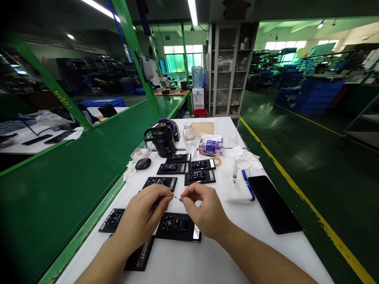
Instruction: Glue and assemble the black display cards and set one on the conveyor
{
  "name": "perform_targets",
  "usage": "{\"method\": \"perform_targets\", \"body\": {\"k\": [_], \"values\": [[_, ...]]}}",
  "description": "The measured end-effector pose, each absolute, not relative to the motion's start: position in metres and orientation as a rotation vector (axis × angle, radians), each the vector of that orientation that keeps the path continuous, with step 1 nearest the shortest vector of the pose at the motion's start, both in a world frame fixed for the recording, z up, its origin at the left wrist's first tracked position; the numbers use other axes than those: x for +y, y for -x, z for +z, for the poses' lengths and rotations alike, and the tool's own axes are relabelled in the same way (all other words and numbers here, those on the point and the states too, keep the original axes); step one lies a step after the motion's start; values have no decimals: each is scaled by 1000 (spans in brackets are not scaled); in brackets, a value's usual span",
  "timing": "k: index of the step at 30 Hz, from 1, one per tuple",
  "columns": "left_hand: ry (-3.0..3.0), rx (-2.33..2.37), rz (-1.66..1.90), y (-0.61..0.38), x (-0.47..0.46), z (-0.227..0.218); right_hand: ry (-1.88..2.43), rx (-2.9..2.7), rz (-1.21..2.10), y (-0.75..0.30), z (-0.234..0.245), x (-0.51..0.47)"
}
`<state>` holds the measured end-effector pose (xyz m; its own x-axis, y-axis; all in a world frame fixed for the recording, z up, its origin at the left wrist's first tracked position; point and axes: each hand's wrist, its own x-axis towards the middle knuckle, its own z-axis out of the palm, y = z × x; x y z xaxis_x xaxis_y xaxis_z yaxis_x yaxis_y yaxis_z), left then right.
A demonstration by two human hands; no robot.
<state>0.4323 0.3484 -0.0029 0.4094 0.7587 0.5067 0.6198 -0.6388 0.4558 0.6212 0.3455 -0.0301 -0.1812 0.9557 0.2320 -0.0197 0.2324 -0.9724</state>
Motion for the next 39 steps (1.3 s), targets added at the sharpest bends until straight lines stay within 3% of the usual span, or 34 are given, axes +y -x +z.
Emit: {"method": "perform_targets", "body": {"k": [4,14,19,29,32,37,39], "values": [[-2472,1244,985,-435,347,-3,967,-1541,1046,-621,-29,344],[-2481,1253,886,-438,342,-6,1019,-1544,1118,-615,-30,342],[-2208,1219,784,-436,332,-2,982,-1616,1141,-614,-27,338],[-1778,1076,723,-424,303,-17,888,-1647,1437,-609,-22,325],[-1688,1046,731,-427,297,-23,945,-1722,1319,-607,-24,323],[-1531,1108,860,-440,285,-33,869,-1874,855,-604,-27,319],[-1479,1178,917,-445,280,-37,879,-1843,896,-604,-25,317]]}}
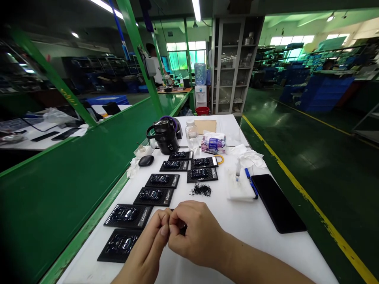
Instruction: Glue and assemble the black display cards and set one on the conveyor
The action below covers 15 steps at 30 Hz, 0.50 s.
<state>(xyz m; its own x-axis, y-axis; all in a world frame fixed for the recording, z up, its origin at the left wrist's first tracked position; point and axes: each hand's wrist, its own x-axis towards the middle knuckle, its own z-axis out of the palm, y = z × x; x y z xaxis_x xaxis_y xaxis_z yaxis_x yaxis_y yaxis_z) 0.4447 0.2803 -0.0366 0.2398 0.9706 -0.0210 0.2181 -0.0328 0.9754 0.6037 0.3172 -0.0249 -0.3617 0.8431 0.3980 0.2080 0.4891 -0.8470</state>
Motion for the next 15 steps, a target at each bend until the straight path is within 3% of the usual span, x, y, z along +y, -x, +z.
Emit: {"method": "perform_targets", "body": {"k": [8,15], "values": [[-1414,1113,1062,-442,284,-49,978,-1488,1683,-609,-22,322],[-2312,1254,1500,-436,295,-44,1000,-1395,1859,-613,-27,340]]}}
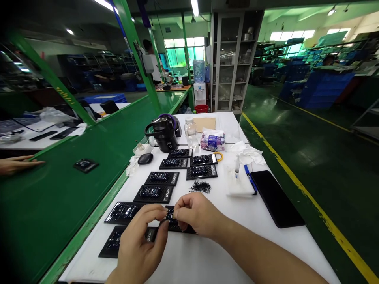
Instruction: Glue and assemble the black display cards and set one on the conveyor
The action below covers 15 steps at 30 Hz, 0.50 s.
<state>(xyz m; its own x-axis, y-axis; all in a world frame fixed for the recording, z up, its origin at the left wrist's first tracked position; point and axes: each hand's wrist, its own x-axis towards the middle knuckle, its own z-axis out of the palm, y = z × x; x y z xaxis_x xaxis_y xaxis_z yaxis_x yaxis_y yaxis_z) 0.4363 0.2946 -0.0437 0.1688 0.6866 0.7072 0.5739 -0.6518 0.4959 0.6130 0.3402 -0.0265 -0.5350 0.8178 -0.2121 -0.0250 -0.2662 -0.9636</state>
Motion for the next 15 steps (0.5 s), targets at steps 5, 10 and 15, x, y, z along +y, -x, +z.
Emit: {"method": "perform_targets", "body": {"k": [5,10,15], "values": [[-2388,1189,1569,-441,296,-40,971,-1390,1897,-611,-29,338],[-2352,1200,1539,-437,295,-40,934,-1428,1904,-617,-22,339],[-2306,1347,1468,-426,287,-49,1148,-1997,1115,-644,-16,323]]}}
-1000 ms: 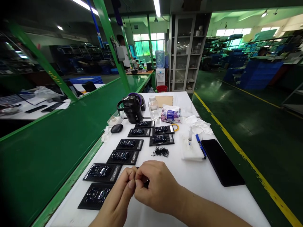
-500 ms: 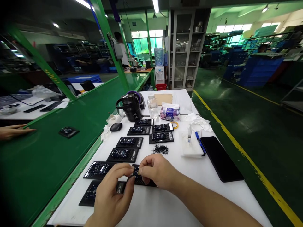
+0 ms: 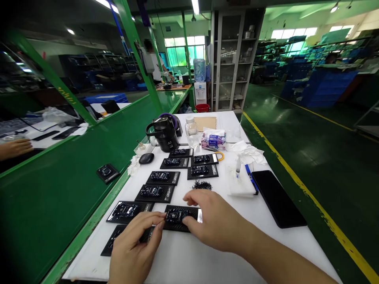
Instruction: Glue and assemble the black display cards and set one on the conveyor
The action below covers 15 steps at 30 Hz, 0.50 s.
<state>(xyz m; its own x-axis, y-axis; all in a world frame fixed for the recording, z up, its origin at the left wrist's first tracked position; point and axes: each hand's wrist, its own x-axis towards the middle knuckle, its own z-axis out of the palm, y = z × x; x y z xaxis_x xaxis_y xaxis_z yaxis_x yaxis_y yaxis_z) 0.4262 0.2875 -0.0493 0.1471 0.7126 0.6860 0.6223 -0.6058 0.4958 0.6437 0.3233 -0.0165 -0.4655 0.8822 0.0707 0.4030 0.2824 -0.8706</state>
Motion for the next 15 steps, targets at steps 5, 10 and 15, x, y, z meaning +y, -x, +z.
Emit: {"method": "perform_targets", "body": {"k": [5,10,15], "values": [[-2453,1497,1360,-438,283,-69,1152,-2308,701,-654,-53,303],[-2461,1541,1268,-455,288,-79,1109,-2270,669,-650,-72,298],[-2479,1536,1269,-456,289,-80,1106,-2246,662,-652,-70,295]]}}
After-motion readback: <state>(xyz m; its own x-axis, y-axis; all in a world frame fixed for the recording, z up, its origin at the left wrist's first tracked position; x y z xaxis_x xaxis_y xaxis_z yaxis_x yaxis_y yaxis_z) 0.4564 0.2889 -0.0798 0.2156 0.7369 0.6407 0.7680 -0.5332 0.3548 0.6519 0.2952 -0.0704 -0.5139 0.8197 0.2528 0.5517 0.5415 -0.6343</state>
